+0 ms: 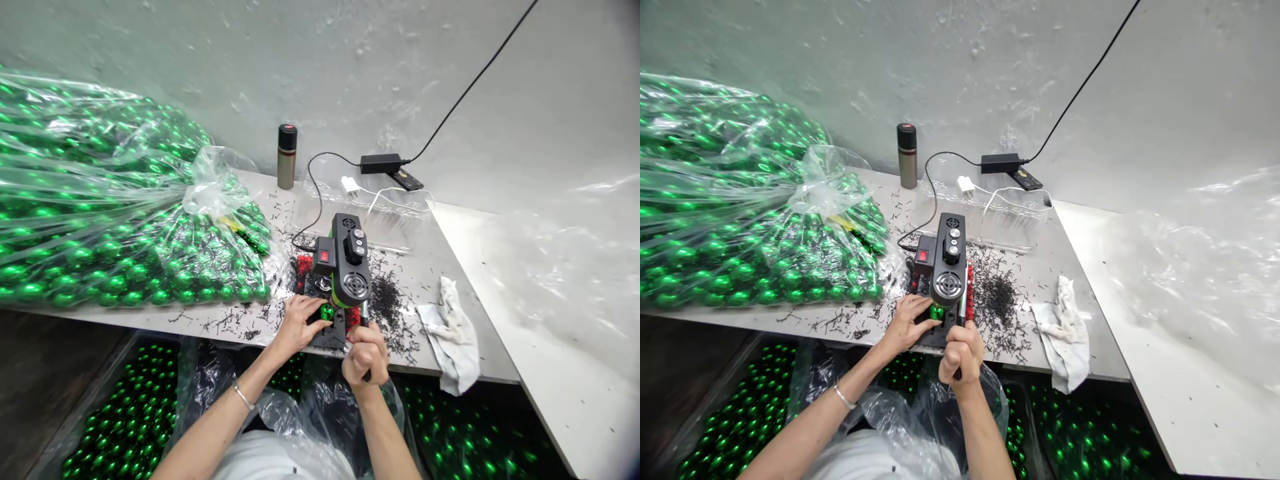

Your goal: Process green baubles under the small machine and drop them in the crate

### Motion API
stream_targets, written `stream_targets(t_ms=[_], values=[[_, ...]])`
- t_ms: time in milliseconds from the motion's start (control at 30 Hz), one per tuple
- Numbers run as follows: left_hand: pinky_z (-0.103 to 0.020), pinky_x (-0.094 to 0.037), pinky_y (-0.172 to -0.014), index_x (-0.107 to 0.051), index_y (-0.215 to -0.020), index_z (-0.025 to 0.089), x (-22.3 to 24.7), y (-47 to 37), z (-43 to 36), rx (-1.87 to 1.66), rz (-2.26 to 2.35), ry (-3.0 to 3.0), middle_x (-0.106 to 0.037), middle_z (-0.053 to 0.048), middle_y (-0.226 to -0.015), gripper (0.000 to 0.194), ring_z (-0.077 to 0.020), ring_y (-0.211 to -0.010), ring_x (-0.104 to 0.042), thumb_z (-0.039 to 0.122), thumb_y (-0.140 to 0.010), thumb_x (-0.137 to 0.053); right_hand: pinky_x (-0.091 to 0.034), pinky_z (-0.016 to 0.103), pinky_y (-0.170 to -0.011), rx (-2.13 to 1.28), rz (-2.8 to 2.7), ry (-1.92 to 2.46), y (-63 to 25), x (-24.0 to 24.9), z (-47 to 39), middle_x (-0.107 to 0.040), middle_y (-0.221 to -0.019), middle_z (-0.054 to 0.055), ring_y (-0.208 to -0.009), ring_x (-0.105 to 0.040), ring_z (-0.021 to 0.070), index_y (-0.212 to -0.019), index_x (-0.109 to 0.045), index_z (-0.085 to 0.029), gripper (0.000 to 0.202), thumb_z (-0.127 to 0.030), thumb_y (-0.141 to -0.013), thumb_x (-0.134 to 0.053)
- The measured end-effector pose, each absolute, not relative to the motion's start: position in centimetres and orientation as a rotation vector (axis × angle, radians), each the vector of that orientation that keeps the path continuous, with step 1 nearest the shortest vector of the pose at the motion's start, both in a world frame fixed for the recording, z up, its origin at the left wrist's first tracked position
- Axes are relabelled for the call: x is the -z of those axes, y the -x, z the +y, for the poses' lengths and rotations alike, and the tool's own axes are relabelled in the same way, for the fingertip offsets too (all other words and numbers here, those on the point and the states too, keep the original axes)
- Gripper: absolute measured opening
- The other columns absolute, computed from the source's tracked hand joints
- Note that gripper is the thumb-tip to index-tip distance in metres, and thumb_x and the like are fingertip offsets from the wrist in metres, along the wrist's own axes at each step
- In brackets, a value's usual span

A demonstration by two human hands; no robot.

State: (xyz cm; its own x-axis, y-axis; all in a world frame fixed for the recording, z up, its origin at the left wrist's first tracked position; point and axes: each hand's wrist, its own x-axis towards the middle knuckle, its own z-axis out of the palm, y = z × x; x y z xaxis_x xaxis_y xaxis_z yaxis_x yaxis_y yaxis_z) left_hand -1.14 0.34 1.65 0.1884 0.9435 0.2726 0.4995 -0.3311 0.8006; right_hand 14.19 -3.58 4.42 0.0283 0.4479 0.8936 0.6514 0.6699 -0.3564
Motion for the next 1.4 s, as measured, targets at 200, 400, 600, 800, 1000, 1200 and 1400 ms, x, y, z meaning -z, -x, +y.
stream_targets(t_ms=[200,400,600,800,1000,1200,1400], values=[[-0.047,-0.04,-0.103,-0.074,-0.117,0.023,-1.7,1.1,0.4,-1.049,1.333,-1.905,-0.075,-0.01,-0.114,0.037,-0.0288,-0.109,-0.061,0.032,-0.082,-0.079,-0.054,0.037,-0.085,0.189,-1.485,0.845,-13.5,-4.6,-3.2,-0.054,-0.071,-0.003,-0.061,-0.056,0.009,-0.069,-0.043,-0.02,0.032,-0.019,-0.1,-0.035],[-0.047,-0.04,-0.102,-0.074,-0.116,0.025,-1.8,1.1,0.4,-1.044,1.328,-1.882,-0.075,-0.009,-0.114,0.035,-0.029,-0.11,-0.061,0.033,-0.082,-0.079,-0.054,0.038,-0.081,0.172,-1.507,0.821,-13.7,-4.5,-3.1,-0.053,-0.071,-0.002,-0.061,-0.057,0.0105,-0.07,-0.044,-0.02,0.031,-0.019,-0.1,-0.034],[-0.048,-0.041,-0.102,-0.074,-0.116,0.022,-1.7,1.1,0.4,-1.064,1.315,-1.915,-0.076,-0.01,-0.113,0.035,-0.0289,-0.108,-0.062,0.031,-0.083,-0.078,-0.051,0.036,-0.084,0.185,-1.64,0.836,-14.2,-3.9,-3.3,-0.054,-0.075,-0.001,-0.07,-0.062,0.0113,-0.072,-0.046,-0.02,0.03,-0.017,-0.1,-0.035],[-0.05,-0.046,-0.099,-0.074,-0.115,0.02,-1.6,1.1,0.9,-1.108,1.319,-1.957,-0.076,-0.011,-0.111,0.035,-0.0296,-0.106,-0.065,0.033,-0.083,-0.079,-0.04,0.028,-0.06,0.068,-1.494,0.864,-13.8,-10.2,-3.5,-0.05,-0.064,-0.002,-0.061,-0.052,0.0112,-0.065,-0.04,-0.021,0.034,-0.012,-0.097,-0.039],[-0.047,-0.05,-0.097,-0.061,-0.133,0.02,-1.5,3.4,-5.0,-1.079,1.159,-2.192,-0.072,-0.013,-0.12,0.049,-0.028,-0.11,-0.063,0.044,-0.091,-0.068,-0.035,0.027,-0.057,-0.181,-1.455,0.989,-13.2,-15.7,-3.9,-0.047,-0.063,-0.003,-0.059,-0.047,0.0098,-0.065,-0.043,-0.02,0.033,-0.012,-0.097,-0.045],[-0.046,-0.049,-0.096,-0.059,-0.131,0.02,-3.0,7.1,-3.5,-1.101,1.439,-2.336,-0.064,-0.015,-0.13,0.047,-0.0297,-0.117,-0.059,0.05,-0.095,-0.058,-0.035,0.027,-0.055,-0.116,-1.38,0.964,-12.7,-13.7,-4.0,-0.048,-0.062,-0.002,-0.059,-0.048,0.0102,-0.064,-0.044,-0.019,0.033,-0.012,-0.096,-0.047],[-0.047,-0.043,-0.094,-0.068,-0.107,0.009,-7.5,10.4,9.5,-0.57,2.134,-2.071,-0.068,-0.022,-0.109,0.023,-0.0333,-0.108,-0.058,0.008,-0.091,-0.05,-0.035,0.027,-0.055,-0.102,-1.391,0.929,-12.7,-13.1,-3.9,-0.048,-0.062,-0.002,-0.059,-0.049,0.0112,-0.063,-0.044,-0.02,0.033,-0.01,-0.095,-0.048]])
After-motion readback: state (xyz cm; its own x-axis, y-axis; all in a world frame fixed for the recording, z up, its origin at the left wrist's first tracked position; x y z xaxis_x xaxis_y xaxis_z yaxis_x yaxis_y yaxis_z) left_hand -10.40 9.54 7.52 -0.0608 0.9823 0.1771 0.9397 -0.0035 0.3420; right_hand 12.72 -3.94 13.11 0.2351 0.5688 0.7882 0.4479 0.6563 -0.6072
